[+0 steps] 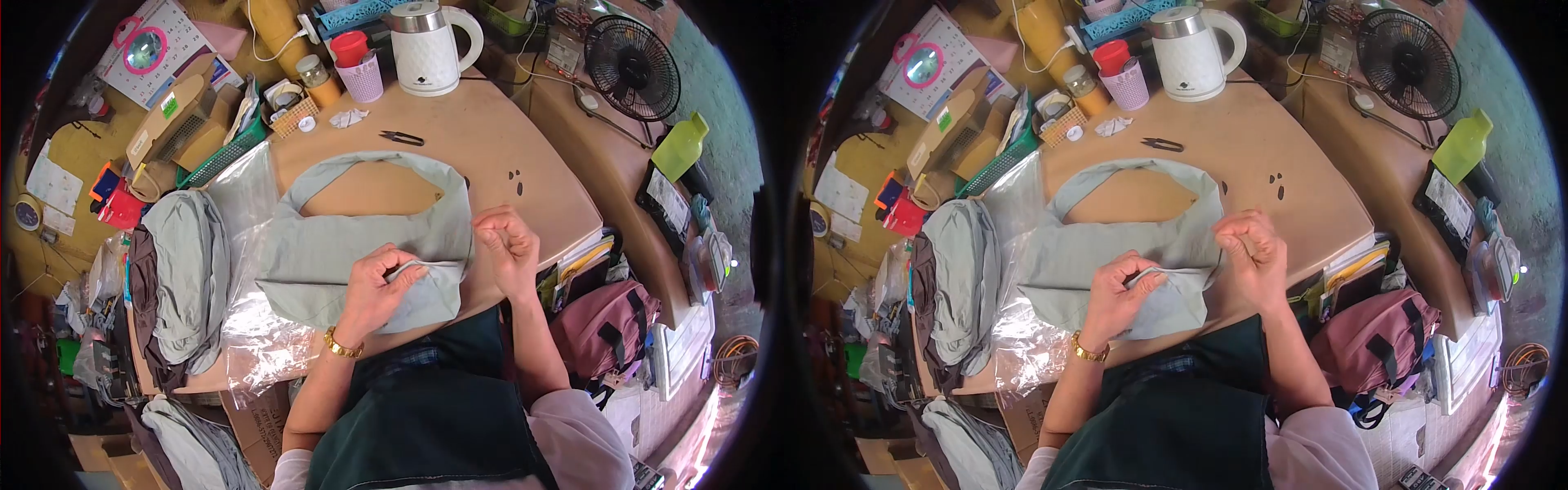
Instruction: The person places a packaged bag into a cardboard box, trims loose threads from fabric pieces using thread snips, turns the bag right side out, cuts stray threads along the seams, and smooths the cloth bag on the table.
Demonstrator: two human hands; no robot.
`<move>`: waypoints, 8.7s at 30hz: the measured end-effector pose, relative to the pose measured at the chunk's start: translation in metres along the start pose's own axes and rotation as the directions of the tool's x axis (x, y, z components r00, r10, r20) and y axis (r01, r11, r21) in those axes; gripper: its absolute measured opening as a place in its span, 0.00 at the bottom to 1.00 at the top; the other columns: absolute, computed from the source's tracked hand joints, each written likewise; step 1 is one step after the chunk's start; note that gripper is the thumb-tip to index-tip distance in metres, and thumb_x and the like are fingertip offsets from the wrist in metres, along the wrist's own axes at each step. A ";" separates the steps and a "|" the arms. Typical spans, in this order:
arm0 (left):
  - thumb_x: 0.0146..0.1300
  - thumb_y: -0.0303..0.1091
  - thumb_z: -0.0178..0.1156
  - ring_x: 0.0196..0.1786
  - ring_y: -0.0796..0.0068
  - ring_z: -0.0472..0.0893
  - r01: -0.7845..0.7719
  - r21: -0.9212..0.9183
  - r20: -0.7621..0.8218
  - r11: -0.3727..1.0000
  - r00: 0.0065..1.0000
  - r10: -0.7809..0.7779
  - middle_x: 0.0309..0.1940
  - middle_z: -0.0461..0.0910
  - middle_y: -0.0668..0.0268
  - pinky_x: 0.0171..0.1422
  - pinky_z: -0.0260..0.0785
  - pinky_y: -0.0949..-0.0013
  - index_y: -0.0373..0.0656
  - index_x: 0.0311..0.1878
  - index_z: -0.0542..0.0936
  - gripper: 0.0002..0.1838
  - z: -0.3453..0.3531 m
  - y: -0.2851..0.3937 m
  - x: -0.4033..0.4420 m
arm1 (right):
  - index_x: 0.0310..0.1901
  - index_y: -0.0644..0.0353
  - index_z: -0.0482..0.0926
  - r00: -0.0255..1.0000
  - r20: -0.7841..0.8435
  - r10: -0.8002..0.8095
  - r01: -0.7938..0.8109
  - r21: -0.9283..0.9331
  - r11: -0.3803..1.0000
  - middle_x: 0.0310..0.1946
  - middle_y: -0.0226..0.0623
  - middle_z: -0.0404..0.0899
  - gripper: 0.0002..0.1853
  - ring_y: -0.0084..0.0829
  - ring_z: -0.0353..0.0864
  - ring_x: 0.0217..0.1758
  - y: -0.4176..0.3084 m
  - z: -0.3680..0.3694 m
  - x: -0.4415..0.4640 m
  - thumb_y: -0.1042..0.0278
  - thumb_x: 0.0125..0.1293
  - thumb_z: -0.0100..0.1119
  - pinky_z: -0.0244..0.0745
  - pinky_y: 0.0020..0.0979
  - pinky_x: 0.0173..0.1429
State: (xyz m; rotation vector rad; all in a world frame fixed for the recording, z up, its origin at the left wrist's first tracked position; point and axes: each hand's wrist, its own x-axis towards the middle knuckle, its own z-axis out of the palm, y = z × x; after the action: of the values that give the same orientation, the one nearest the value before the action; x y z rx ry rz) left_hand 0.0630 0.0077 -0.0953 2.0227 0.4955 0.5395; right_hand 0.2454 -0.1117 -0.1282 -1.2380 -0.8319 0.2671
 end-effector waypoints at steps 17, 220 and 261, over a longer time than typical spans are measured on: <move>0.61 0.21 0.66 0.42 0.83 0.80 0.119 -0.532 -0.001 0.839 0.990 -0.141 0.37 0.85 0.64 0.47 0.71 0.78 0.39 0.50 0.71 0.17 0.009 -0.001 0.002 | 0.31 0.55 0.82 0.924 0.369 -0.105 0.241 -0.345 0.907 0.26 0.29 0.75 0.05 0.32 0.75 0.35 -0.030 0.011 -0.011 0.72 0.54 0.71 0.61 0.40 0.61; 0.60 0.34 0.68 0.24 0.62 0.79 -0.261 0.471 -0.183 0.842 0.905 0.383 0.24 0.80 0.63 0.27 0.69 0.64 0.42 0.31 0.79 0.09 0.020 0.016 0.048 | 0.52 0.63 0.57 0.877 0.224 0.425 -0.476 0.295 0.828 0.27 0.38 0.75 0.23 0.28 0.83 0.30 0.005 0.007 -0.046 0.82 0.63 0.61 0.78 0.27 0.32; 0.62 0.39 0.56 0.74 0.69 0.61 -0.575 0.570 0.354 0.586 0.816 0.456 0.67 0.69 0.70 0.82 0.38 0.44 0.48 0.64 0.74 0.25 0.027 -0.014 0.010 | 0.38 0.58 0.85 0.930 0.346 -0.126 0.310 -0.551 0.775 0.36 0.34 0.78 0.15 0.36 0.77 0.42 -0.060 0.043 -0.027 0.76 0.45 0.75 0.71 0.35 0.50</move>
State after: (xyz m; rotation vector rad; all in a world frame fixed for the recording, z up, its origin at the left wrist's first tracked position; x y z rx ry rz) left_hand 0.0848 0.0007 -0.1179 2.9145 -0.0724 0.5741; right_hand 0.1823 -0.1175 -0.0813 -1.6975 -1.3822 -0.0217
